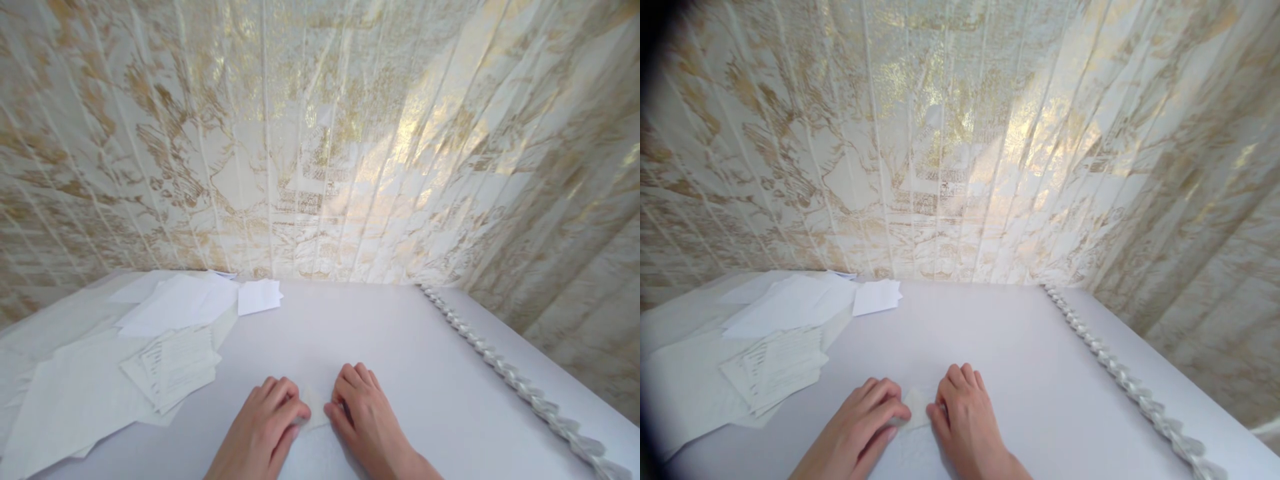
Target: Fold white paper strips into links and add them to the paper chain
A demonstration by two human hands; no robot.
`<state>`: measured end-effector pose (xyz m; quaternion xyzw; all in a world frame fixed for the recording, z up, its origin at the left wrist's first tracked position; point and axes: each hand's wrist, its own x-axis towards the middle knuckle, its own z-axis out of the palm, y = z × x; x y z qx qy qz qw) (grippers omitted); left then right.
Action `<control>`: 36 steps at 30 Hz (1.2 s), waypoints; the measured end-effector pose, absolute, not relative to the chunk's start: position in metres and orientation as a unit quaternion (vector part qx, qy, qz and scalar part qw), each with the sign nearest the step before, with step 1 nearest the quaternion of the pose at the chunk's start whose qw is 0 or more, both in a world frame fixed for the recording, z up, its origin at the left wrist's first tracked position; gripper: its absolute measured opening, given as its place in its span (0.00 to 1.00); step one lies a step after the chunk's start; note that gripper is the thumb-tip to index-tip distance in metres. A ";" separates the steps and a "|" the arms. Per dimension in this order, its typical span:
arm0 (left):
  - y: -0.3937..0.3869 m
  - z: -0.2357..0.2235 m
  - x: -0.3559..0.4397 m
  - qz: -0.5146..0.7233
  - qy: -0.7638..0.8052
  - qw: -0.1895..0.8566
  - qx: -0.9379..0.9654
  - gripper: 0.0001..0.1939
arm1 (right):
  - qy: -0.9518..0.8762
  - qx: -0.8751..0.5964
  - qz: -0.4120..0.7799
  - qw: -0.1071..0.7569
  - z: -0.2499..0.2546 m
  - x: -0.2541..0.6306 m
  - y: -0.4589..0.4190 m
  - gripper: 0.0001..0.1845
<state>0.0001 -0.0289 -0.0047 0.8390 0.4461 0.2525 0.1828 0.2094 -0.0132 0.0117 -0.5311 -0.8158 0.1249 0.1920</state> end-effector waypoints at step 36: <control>-0.026 -0.007 -0.002 0.218 0.460 0.150 0.848 0.13 | -0.807 -0.398 0.307 0.309 0.008 0.218 -0.011 0.18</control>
